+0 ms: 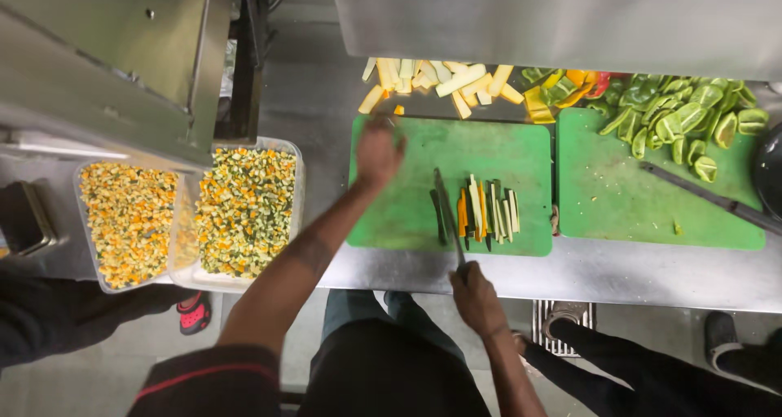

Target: The person slices and dices yellow and green vegetables on a green cutting board using a knife. The chopped pieces are transferred into a clear plastic container. The person repeats the slicing and dicing process multiple times throughout the clip.

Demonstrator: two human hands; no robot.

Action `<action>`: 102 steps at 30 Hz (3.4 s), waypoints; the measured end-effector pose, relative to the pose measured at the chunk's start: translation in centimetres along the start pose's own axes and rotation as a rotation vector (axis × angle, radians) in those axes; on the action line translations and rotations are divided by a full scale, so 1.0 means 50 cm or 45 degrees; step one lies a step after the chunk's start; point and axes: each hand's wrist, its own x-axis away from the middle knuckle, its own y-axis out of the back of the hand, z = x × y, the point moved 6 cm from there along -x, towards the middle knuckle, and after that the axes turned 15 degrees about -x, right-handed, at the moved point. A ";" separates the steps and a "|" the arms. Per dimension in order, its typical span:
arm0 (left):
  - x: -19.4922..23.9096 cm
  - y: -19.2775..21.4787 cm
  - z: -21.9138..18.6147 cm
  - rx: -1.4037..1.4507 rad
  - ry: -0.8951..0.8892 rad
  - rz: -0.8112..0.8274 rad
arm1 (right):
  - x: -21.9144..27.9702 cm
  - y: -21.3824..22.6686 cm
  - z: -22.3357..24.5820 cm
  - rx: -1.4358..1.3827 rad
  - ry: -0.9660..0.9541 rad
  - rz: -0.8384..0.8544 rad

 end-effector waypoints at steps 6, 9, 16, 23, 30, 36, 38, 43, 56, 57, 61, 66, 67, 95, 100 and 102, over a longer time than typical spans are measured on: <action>-0.168 -0.150 0.158 -0.283 0.260 0.379 | 0.032 -0.072 -0.114 -0.055 -0.154 -0.085; -0.165 -0.110 0.170 -0.089 0.382 0.342 | 0.033 -0.081 -0.149 -0.136 -0.221 -0.102; 0.188 0.008 -0.092 0.830 0.482 1.122 | -0.005 -0.015 -0.104 -0.058 -0.149 -0.093; 0.182 0.171 -0.192 0.619 -0.080 0.732 | 0.004 0.007 -0.057 -0.048 -0.252 -0.070; 0.158 0.162 -0.219 0.571 -0.554 0.822 | 0.019 -0.012 -0.065 0.146 -0.362 -0.072; 0.155 0.151 -0.208 0.627 -0.641 0.774 | 0.029 -0.042 -0.094 0.210 -0.386 -0.028; 0.150 0.150 -0.210 0.666 -0.660 0.749 | 0.009 -0.052 -0.108 0.116 -0.360 -0.102; 0.149 0.134 -0.208 0.593 -0.702 0.777 | -0.002 -0.074 -0.125 0.112 -0.248 -0.057; 0.147 0.101 -0.198 0.721 -0.751 0.705 | -0.019 -0.124 -0.179 0.174 -0.072 -0.144; 0.148 0.103 -0.200 0.753 -0.773 0.660 | -0.025 -0.119 -0.171 0.174 0.069 -0.191; 0.157 0.108 -0.202 0.828 -0.737 0.689 | -0.047 -0.099 -0.168 0.053 -0.165 0.057; 0.140 0.145 -0.207 0.790 -0.725 0.705 | 0.000 -0.036 -0.125 -0.460 -0.678 0.192; 0.133 0.158 -0.211 0.755 -0.695 0.660 | -0.007 -0.016 -0.077 -0.122 -0.233 0.139; 0.046 0.159 -0.383 -0.081 -1.444 1.077 | -0.047 0.167 0.044 -0.072 0.059 -0.700; 0.052 0.092 -0.406 -0.378 -1.767 1.035 | -0.107 0.084 0.065 -0.050 0.316 -0.595; 0.051 0.073 -0.402 -0.376 -1.837 1.029 | -0.118 0.056 0.070 -0.049 0.326 -0.558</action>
